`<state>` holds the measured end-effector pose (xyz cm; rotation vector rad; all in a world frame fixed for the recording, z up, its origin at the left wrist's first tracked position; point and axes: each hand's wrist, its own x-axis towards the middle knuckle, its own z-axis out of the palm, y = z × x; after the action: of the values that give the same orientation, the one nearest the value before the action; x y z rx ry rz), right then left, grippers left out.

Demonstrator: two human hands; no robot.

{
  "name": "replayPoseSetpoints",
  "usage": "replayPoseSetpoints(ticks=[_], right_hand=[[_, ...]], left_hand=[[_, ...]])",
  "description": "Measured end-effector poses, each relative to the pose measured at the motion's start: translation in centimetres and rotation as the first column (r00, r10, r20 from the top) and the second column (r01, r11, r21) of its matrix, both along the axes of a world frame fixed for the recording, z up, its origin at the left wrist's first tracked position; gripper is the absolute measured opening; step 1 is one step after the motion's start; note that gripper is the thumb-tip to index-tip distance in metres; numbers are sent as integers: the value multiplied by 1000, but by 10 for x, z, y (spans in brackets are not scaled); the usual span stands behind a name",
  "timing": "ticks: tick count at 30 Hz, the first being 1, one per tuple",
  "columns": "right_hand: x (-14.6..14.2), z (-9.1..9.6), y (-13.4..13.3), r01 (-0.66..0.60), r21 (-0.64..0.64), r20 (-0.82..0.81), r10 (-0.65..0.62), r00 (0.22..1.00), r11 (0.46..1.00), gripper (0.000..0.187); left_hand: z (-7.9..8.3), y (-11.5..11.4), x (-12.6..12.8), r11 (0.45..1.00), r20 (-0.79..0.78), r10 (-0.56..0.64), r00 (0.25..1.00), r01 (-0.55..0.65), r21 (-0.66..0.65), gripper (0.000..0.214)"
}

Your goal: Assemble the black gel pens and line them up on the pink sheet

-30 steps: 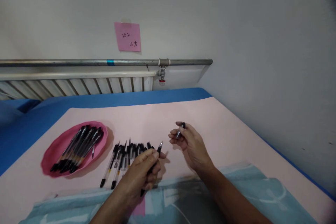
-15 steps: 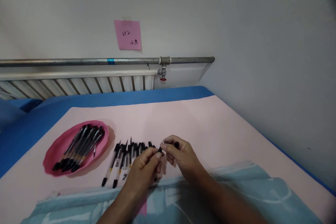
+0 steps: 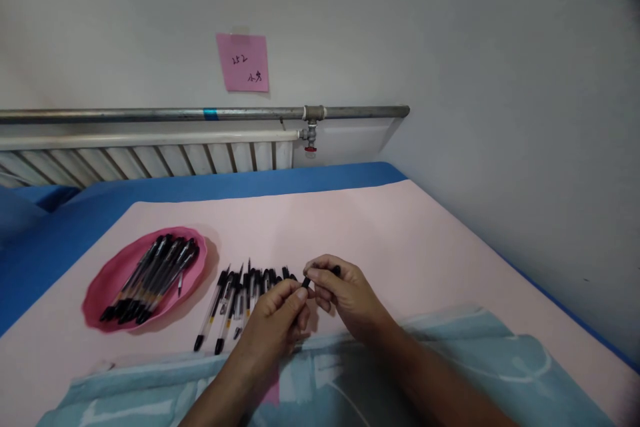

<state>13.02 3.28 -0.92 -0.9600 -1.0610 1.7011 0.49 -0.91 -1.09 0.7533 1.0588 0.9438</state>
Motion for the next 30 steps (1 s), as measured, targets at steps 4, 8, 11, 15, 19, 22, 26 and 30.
replayPoseSetpoints(ticks=[4, 8, 11, 15, 19, 22, 26, 30], right_hand=[[-1, -3, -1, 5, 13, 39, -6, 999, 1000, 21], [-2, -3, -1, -2, 17, 37, 1, 999, 1000, 19], [-2, -2, -1, -13, -31, 8, 13, 1000, 999, 20], [-2, 0, -1, 26, -23, 20, -26, 999, 999, 19], [-2, 4, -1, -29, -82, -80, 22, 997, 996, 20], [-2, 4, -1, -12, -104, -45, 7, 999, 994, 21], [-2, 2, -1, 1, -86, -15, -2, 1000, 996, 19], [-2, 1, -2, 0, -95, -20, -1, 1000, 995, 19]], left_hand=[[1, 1, -1, 1000, -3, -5, 1000, 5, 20, 30], [-5, 1, -4, 1000, -11, -8, 1000, 8, 29, 28], [-8, 1, -4, 999, -21, -2, 1000, 3, 54, 26], [-6, 0, -3, 996, -16, -13, 1000, 15, 86, 27], [-4, 0, -3, 998, -27, -16, 1000, 17, 55, 26], [-6, 0, -3, 997, -35, -7, 999, 9, 79, 23], [-8, 0, -4, 997, -52, -18, 998, 22, 79, 21], [-8, -1, -4, 993, -94, -12, 995, 23, 115, 22]])
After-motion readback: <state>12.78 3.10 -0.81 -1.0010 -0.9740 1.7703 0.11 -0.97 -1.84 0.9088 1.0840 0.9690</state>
